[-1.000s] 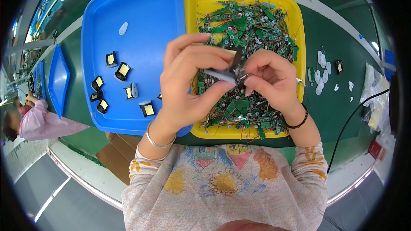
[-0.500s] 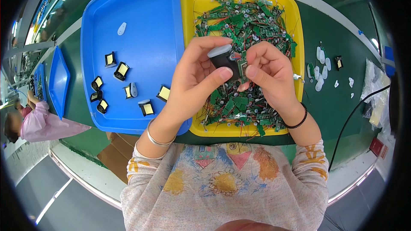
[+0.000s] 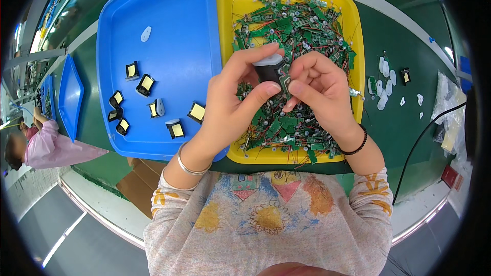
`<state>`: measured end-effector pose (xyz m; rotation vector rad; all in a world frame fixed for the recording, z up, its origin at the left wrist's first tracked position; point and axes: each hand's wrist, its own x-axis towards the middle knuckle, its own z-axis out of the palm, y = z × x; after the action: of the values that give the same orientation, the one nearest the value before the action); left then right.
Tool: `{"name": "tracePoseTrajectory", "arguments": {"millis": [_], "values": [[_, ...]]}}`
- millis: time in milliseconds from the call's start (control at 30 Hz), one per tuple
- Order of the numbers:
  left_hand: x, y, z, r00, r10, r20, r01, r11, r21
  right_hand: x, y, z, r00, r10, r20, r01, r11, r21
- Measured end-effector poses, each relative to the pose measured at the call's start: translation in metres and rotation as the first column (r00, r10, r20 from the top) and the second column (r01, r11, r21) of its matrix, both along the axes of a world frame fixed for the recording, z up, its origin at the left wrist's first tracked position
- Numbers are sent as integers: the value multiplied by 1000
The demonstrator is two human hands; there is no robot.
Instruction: The person assembles small electronic components by hand. They pick up black plastic housings and green circuit boards from a yellow tray, insert the boards into the housings, and place the finished units into a blue tray. The process is repeated continuously throughout the clip.
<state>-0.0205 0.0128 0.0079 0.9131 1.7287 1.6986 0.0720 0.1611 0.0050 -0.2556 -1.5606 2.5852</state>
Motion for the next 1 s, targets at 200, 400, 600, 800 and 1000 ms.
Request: {"name": "tracePoseTrajectory", "arguments": {"millis": [200, 400, 600, 800, 1000], "values": [[4, 2, -4, 983, 102, -151, -94, 994, 57, -1, 3, -1, 997, 63, 37, -62, 997, -36], [4, 5, 0, 996, -25, -91, 32, 997, 68, 0, -2, -1, 998, -40, -49, 55, 936, 348], [5, 4, -3, 992, -76, 98, 61, 987, 148, 0, -7, 2, 922, -27, -387, 365, 393, 844], [6, 2, 3, 994, -40, 103, 23, 987, 161, 2, -5, 5, 951, -20, -308, 273, 517, 811], [-2, -4, 14, 997, -43, 66, 39, 998, 57, 5, 0, 8, 1000, -5, -6, 6, 979, 203]]}}
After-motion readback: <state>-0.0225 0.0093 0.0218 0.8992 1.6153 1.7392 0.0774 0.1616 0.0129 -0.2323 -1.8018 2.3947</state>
